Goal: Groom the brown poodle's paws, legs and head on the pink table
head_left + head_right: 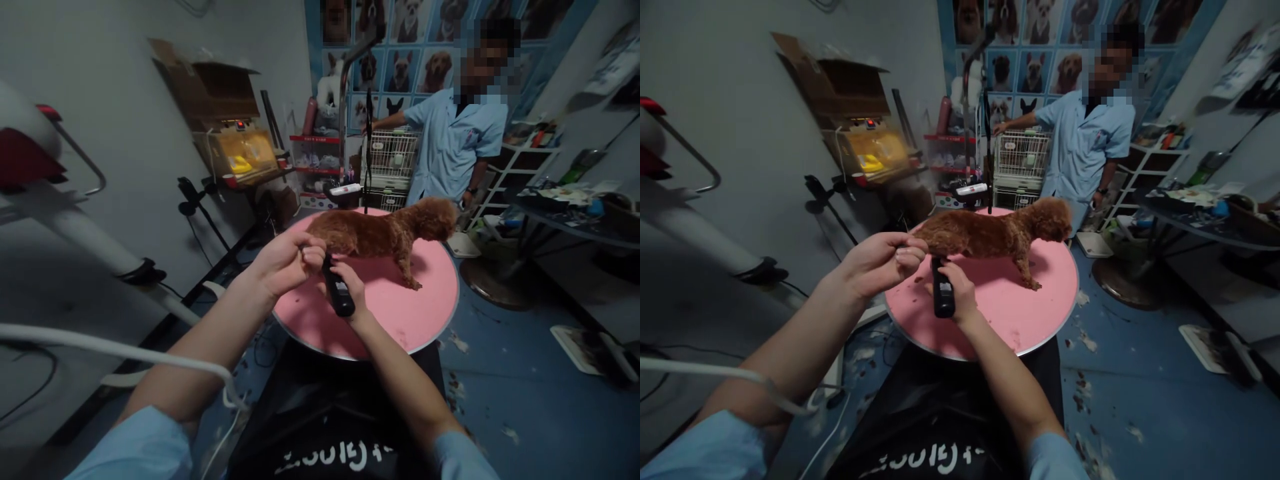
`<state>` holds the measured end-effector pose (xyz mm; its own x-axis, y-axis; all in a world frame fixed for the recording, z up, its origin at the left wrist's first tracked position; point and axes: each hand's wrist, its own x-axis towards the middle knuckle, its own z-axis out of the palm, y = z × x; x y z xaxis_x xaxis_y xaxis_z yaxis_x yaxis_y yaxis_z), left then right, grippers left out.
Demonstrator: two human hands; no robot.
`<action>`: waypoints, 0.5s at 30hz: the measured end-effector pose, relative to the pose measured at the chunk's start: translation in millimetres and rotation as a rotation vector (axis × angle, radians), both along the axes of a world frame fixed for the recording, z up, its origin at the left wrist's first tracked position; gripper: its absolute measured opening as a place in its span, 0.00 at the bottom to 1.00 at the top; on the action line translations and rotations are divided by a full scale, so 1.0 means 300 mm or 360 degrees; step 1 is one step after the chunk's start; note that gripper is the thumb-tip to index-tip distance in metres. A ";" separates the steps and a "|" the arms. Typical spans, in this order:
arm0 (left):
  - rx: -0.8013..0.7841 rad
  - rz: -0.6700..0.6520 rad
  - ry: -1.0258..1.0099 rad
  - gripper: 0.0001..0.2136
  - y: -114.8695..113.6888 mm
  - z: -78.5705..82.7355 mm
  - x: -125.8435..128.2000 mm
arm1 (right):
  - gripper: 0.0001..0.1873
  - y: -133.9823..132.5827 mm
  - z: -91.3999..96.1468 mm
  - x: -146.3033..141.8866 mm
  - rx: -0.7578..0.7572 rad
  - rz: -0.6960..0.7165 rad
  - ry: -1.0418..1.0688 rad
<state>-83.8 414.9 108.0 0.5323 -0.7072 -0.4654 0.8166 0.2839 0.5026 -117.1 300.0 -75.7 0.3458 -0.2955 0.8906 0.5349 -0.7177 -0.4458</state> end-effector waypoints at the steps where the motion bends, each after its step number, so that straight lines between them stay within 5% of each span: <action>1: 0.0006 -0.0015 -0.0015 0.11 0.002 0.002 -0.002 | 0.17 0.000 -0.002 -0.005 -0.0033 -0.0011 -0.0085; 4: 0.0020 -0.0055 -0.0019 0.10 0.006 0.008 -0.009 | 0.17 -0.001 0.004 -0.005 -0.0075 -0.0095 -0.0211; 9: -0.0055 -0.0053 0.0039 0.12 0.007 0.002 0.006 | 0.15 -0.005 -0.008 0.027 -0.0017 0.0004 0.0222; 15: -0.0057 -0.0099 0.0006 0.12 0.007 0.007 0.017 | 0.17 -0.019 -0.003 0.022 0.0030 0.0059 0.0273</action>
<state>-78.9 417.1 110.1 0.4849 -0.7550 -0.4413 0.8352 0.2501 0.4898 -110.4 294.4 -76.4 0.5031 -0.2959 0.8120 0.4759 -0.6894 -0.5461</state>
